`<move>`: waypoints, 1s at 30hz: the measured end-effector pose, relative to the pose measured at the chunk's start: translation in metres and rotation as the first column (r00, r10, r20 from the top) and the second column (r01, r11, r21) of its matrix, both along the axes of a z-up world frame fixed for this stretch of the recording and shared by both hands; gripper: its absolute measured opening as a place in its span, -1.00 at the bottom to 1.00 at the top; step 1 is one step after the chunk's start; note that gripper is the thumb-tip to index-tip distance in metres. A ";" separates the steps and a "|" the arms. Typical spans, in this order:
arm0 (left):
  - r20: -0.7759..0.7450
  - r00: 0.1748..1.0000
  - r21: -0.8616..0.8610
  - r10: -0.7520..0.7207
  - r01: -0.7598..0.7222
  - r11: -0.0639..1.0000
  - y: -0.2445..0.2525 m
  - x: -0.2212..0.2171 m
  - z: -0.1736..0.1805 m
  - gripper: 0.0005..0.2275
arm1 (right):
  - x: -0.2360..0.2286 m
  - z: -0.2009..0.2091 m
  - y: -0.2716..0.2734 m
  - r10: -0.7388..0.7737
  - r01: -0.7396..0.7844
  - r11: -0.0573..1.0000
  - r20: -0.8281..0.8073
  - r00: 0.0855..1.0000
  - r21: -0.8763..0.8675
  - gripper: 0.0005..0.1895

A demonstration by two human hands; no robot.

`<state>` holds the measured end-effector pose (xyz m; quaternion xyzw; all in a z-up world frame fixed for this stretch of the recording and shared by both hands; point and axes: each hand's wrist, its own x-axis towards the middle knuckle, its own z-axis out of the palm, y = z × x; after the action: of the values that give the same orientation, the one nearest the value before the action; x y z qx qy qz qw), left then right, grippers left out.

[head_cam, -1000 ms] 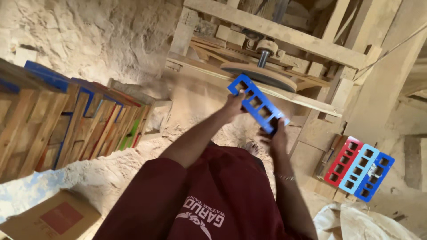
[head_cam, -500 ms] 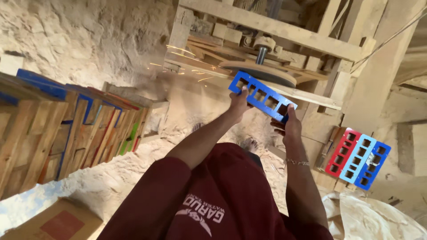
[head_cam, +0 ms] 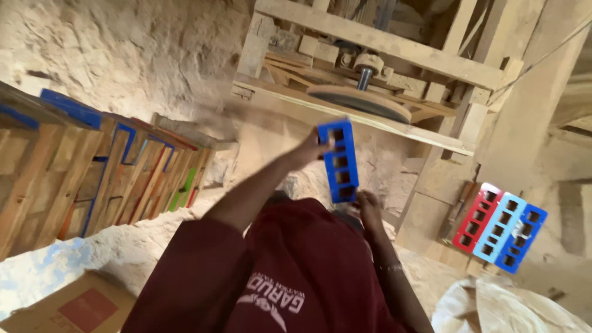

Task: The person repeatedly smooths the edges of several colorful plastic frames on a rotating grinding wheel. They handle each frame one at a time, rotating it to grind different sides, then place the finished frames on a wooden surface nearby.

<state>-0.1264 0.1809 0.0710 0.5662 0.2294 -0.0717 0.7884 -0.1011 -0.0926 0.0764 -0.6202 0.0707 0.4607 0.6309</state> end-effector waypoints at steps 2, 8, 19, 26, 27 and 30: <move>0.164 0.977 0.322 -0.140 0.081 0.943 -0.002 -0.018 0.024 -0.32 | 0.017 0.032 0.014 0.190 -0.006 0.961 0.647 0.739 -0.276 -0.24; 0.095 0.961 0.174 -0.258 0.239 0.955 -0.033 -0.044 0.055 -0.26 | 0.037 0.113 0.034 0.244 -0.290 0.957 0.591 0.769 -0.019 -0.42; -0.249 0.937 -0.221 0.246 -0.302 0.927 -0.024 -0.156 -0.024 -0.54 | 0.070 0.065 0.093 -0.122 0.130 0.969 -0.051 0.991 0.211 -0.60; -0.274 0.759 -0.401 0.591 -0.649 0.647 -0.070 -0.118 -0.041 -0.63 | 0.094 -0.011 0.155 -0.324 0.322 0.946 0.097 0.941 0.027 -0.70; -0.273 0.756 -0.398 0.595 -0.652 0.646 -0.072 -0.113 -0.040 -0.64 | 0.096 -0.023 0.160 -0.373 0.380 0.925 0.191 0.908 -0.001 -0.62; -0.314 0.724 -0.310 0.615 -0.690 0.654 -0.078 -0.109 -0.037 -0.62 | 0.095 -0.053 0.163 -0.413 0.438 0.899 0.347 0.842 0.008 -0.47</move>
<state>-0.2352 0.1026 0.0337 0.2598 0.4685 0.1202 0.8358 -0.0058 0.0708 0.0229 -0.6813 0.1130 0.1922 0.6972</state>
